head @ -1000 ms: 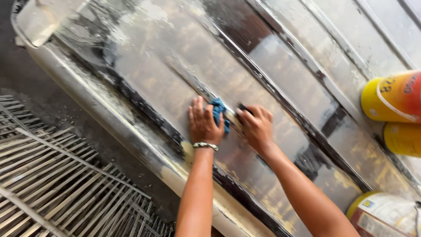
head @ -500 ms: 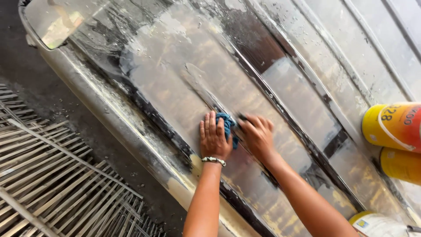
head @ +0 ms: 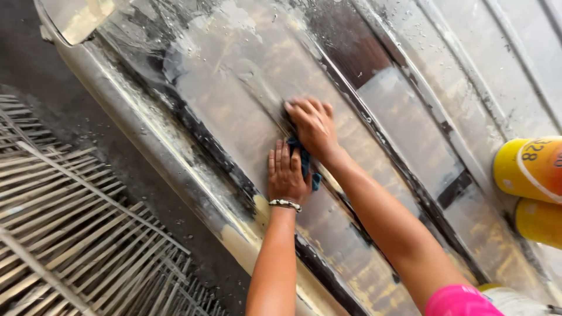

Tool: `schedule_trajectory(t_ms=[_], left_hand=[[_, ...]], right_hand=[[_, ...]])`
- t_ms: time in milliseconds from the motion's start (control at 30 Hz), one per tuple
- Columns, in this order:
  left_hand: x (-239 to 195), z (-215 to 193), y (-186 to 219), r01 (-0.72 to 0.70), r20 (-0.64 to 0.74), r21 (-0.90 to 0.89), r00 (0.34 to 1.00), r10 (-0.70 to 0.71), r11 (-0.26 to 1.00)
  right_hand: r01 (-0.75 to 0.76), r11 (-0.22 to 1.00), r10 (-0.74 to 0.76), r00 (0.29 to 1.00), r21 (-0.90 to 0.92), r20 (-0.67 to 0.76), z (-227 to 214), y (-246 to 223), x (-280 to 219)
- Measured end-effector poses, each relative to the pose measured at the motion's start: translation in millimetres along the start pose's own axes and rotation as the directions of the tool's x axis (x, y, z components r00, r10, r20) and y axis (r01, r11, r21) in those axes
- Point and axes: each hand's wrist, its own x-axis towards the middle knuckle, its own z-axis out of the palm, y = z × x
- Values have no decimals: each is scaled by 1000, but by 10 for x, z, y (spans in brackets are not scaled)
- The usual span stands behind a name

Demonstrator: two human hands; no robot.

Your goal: The recorder is sanding the surface of a car part using a sanding block and water.

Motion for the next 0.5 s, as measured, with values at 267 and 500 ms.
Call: schedule_trajectory(t_ms=[267,500], left_hand=[[70,-126,78,-38,36,68,999,36,997],[15,-11,31,-40,-10,17,999,40,999]], right_hand=[[-173,976,175,984,-129,10,-615,71,-1775],[65,997,-63,997,40,-43,270,91,457]])
